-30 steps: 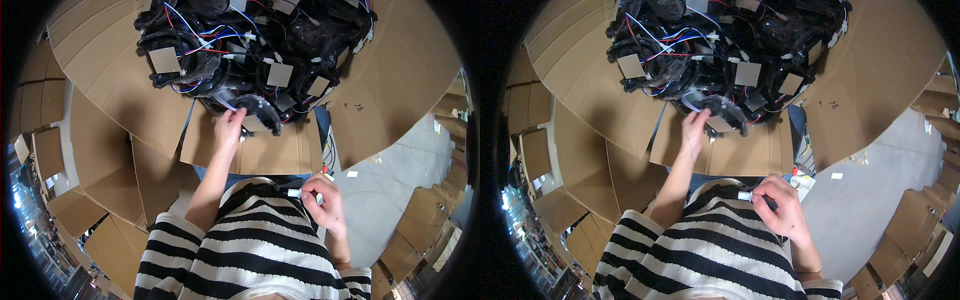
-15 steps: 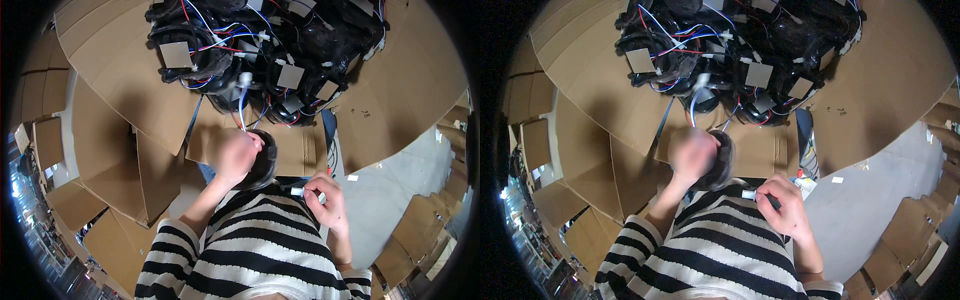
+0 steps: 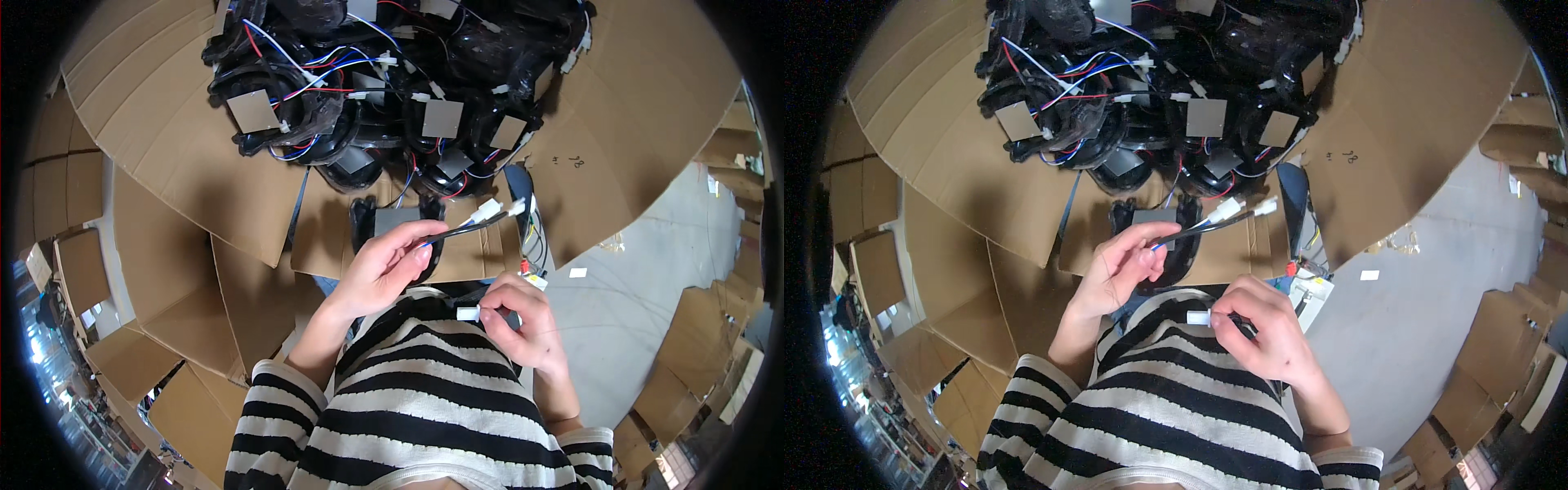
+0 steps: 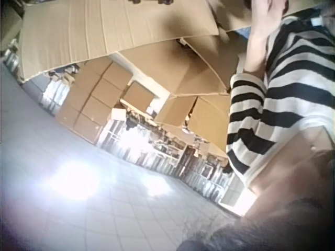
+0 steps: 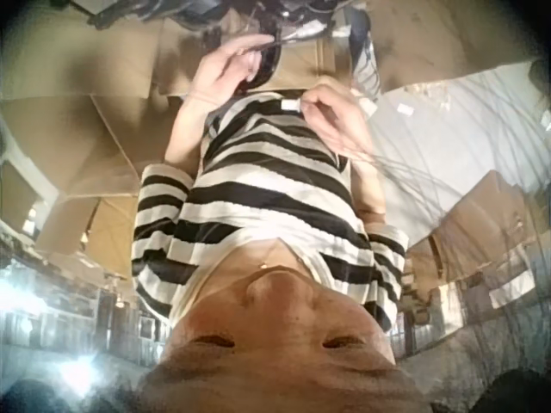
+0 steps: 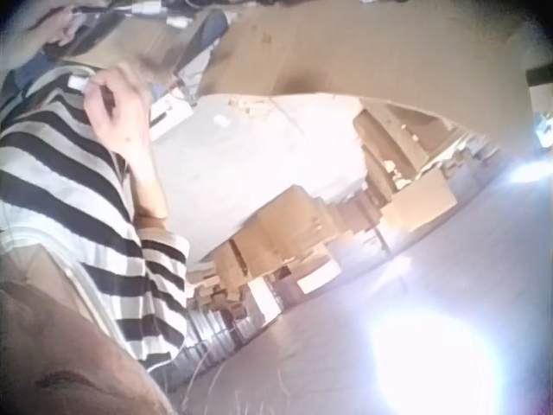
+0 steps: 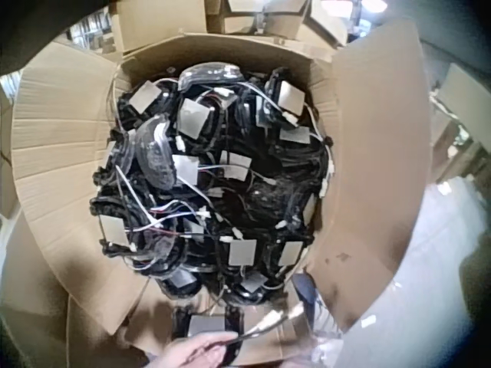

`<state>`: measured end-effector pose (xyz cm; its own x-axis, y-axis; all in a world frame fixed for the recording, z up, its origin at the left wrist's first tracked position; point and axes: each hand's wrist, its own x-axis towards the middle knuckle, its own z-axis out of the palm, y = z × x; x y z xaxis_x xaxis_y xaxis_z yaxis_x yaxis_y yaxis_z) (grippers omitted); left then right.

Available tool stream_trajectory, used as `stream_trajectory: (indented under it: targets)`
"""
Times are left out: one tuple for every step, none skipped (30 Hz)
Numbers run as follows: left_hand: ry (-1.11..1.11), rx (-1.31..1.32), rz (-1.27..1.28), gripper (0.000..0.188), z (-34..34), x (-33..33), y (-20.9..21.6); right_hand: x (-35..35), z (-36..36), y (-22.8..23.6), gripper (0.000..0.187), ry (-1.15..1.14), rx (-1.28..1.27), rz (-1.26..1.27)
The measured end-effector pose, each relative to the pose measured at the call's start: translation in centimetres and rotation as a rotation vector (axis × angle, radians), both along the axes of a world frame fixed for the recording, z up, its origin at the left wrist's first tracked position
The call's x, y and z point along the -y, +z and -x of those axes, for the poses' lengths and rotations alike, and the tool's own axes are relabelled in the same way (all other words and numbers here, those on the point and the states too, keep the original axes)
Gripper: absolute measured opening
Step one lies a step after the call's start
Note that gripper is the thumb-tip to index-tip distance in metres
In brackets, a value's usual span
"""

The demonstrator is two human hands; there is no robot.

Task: The person repeatedly picks up black plastic components with attached wires from a cardboard box, connects two white plastic connectors together, and places the assembled unit back into the box. This cycle is performed continuously throughout the clip.

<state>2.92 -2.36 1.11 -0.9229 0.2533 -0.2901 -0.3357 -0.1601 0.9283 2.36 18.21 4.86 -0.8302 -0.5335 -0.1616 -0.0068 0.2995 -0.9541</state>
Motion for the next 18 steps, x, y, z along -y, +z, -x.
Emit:
stream_trajectory:
  targets:
    - [-0.043,-0.056,0.138,0.026,0.1,0.2,0.4,-0.1,0.1,0.2,0.004,-0.002,0.001,0.003]
    - [-0.044,-0.047,0.097,0.026,0.1,0.2,0.6,-0.2,0.2,0.3,0.004,0.001,-0.002,0.02]
    - [-0.044,-0.038,0.055,0.027,-0.1,0.1,0.8,-0.3,0.3,0.5,0.004,0.003,-0.004,0.038]
    - [-0.043,-0.029,0.013,0.027,-0.2,0.1,0.9,-0.3,0.3,0.7,0.004,0.006,-0.007,0.055]
    - [-0.066,-0.026,0.037,0.03,-0.4,0.2,0.9,-0.4,0.3,0.9,0.003,-0.002,-0.001,0.061]
    - [-0.081,-0.058,0.064,0.03,-0.5,0.1,0.7,-0.6,0.3,1.0,0.003,-0.009,0.004,0.067]
    - [-0.093,-0.09,0.094,0.03,-0.6,0.0,0.5,-0.7,0.3,1.0,0.003,-0.014,0.01,0.075]
    - [-0.105,-0.122,0.123,0.031,-0.7,-0.2,0.3,-0.7,0.3,1.1,0.003,-0.015,0.007,0.086]
    - [-0.051,-0.119,0.12,0.025,-0.8,-0.6,0.9,-0.7,0.4,1.1,0.003,-0.016,0.003,0.096]
    - [-0.068,-0.125,0.138,0.024,-0.8,-0.7,1.4,-0.8,0.3,1.0,0.003,-0.021,0.002,0.102]
    - [-0.109,-0.149,0.169,0.023,-0.8,-0.7,1.3,-0.8,0.3,0.9,0.003,-0.022,0.0,0.098]
    - [-0.151,-0.172,0.199,0.022,-0.8,-0.7,1.1,-0.8,0.3,0.9,0.003,-0.024,-0.001,0.094]
    - [-0.165,-0.155,0.157,0.022,-1.0,-0.6,1.0,-0.7,0.3,0.9,0.004,-0.023,-0.002,0.092]
    - [-0.18,-0.137,0.115,0.021,-1.1,-0.4,0.9,-0.8,0.4,1.1,0.004,-0.026,-0.014,0.106]
    - [-0.194,-0.119,0.073,0.021,-1.2,-0.3,0.7,-0.9,0.5,1.3,0.004,-0.029,-0.026,0.12]
    - [-0.217,-0.177,0.026,0.021,-1.2,-0.1,0.6,-1.0,0.6,1.4,0.004,-0.032,-0.039,0.134]
    - [-0.24,-0.235,-0.021,0.02,-1.0,0.1,0.5,-1.5,0.8,1.4,0.004,-0.032,-0.035,0.198]
    - [-0.262,-0.292,-0.068,0.021,-0.8,0.3,0.3,-1.9,1.0,1.4,0.004,-0.052,-0.007,0.194]
